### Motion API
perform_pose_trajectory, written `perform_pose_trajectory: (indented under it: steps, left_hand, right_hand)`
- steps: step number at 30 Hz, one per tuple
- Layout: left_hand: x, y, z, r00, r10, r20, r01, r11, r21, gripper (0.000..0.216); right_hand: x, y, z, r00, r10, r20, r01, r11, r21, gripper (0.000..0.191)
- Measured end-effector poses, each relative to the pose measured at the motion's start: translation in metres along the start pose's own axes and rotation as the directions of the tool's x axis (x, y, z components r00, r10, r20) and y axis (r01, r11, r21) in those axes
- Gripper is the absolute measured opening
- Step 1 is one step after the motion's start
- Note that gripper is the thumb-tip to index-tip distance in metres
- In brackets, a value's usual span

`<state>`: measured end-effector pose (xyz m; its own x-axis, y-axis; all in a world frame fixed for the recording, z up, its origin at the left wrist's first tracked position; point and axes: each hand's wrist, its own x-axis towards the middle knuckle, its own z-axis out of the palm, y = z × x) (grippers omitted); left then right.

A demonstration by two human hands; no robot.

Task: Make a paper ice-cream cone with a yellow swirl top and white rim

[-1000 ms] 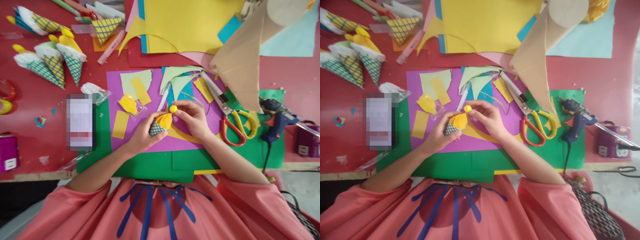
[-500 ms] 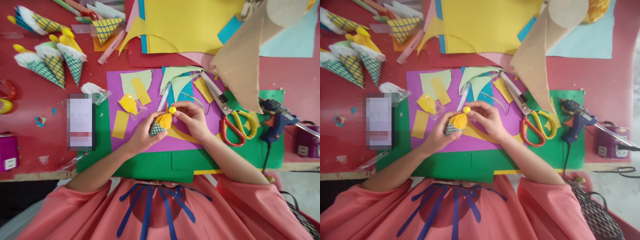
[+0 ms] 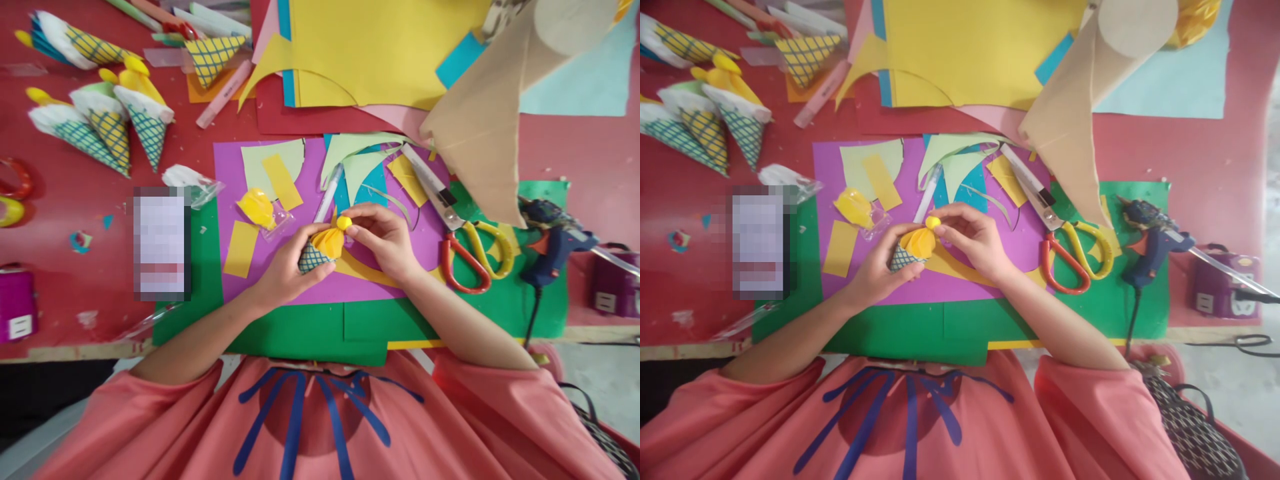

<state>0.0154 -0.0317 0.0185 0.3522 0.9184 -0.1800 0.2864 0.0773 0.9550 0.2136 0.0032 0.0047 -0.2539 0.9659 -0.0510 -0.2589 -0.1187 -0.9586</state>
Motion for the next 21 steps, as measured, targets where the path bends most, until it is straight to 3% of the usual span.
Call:
perform_pose_trajectory:
  steps: [12, 17, 21]
  left_hand:
    - [0.001, -0.003, 0.0, 0.999, 0.044, -0.014, -0.044, 0.999, 0.004, 0.053]
    - [0.0, -0.006, 0.0, 0.998, 0.061, -0.02, -0.061, 0.998, 0.004, 0.054]
    - [-0.001, -0.011, -0.001, 0.999, 0.039, -0.012, -0.04, 0.996, -0.082, 0.056]
  right_hand:
    - [0.001, 0.003, 0.002, 0.999, -0.042, 0.005, 0.042, 0.998, -0.046, 0.022]
    - [0.0, 0.003, 0.001, 0.997, -0.074, 0.031, 0.075, 0.997, -0.005, 0.016]
    - [-0.002, 0.002, -0.001, 0.998, -0.047, 0.038, 0.049, 0.998, -0.043, 0.035]
